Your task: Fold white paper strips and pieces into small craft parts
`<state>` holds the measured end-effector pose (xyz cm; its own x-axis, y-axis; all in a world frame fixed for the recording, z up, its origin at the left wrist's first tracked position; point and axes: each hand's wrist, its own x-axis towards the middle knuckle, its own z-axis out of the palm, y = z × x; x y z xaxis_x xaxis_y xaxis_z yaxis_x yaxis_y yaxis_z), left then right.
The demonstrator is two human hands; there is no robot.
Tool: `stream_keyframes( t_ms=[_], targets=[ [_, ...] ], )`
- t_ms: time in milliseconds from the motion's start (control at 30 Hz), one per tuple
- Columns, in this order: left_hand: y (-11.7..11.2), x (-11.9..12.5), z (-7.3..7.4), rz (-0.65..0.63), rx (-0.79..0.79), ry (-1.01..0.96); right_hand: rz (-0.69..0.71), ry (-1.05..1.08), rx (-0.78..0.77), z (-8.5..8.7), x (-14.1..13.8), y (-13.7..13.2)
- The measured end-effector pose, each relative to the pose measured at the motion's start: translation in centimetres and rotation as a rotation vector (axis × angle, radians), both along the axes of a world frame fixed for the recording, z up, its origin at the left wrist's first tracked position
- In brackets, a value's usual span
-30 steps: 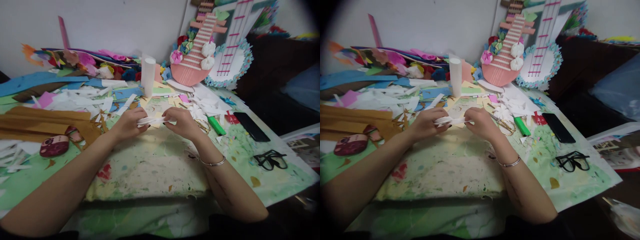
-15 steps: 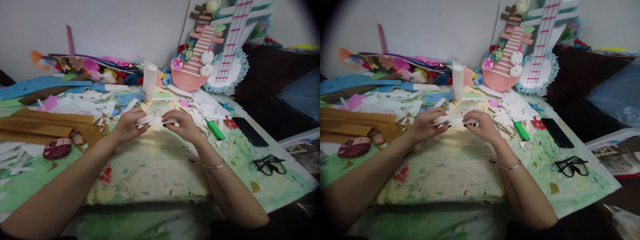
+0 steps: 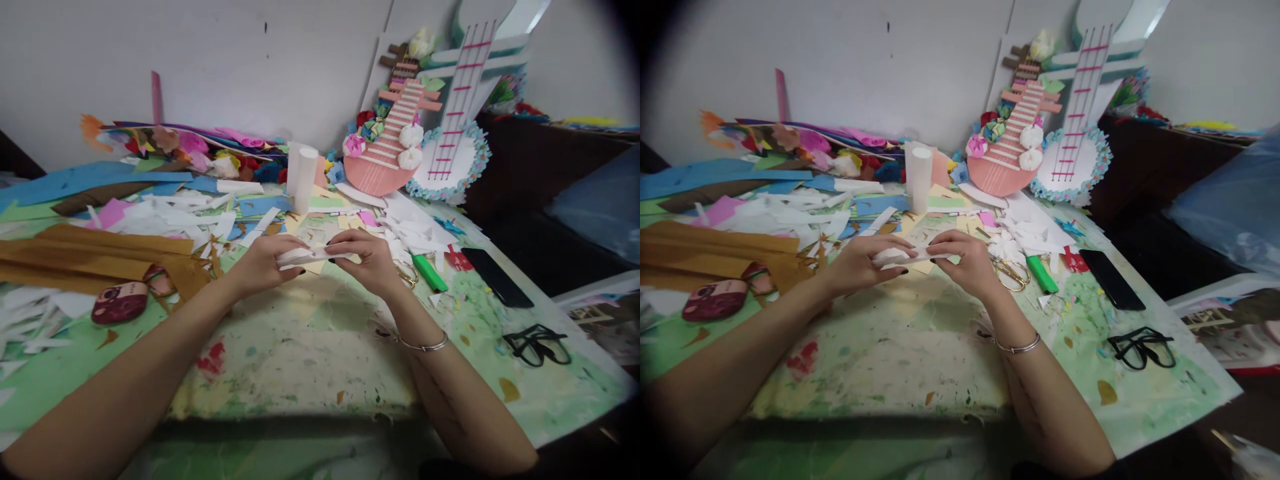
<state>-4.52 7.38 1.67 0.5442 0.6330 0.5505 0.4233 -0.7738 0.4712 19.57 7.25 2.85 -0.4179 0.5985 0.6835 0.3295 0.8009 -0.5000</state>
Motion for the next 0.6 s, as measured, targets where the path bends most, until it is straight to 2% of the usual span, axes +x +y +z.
stream_keyframes(
  t_ms=[200,400,600],
  targets=[
    [0.34,0.06,-0.24,-0.015,0.002,0.006,0.021,-0.027,0.023,-0.06,-0.05,-0.09],
    [-0.01,0.24,-0.18,0.067,0.167,-0.091,-0.049,-0.011,0.007,0.14,-0.18,-0.24],
    [-0.15,0.28,-0.37,0.059,0.329,-0.083,-0.053,0.073,-0.133,0.14,-0.16,-0.34]
  ],
)
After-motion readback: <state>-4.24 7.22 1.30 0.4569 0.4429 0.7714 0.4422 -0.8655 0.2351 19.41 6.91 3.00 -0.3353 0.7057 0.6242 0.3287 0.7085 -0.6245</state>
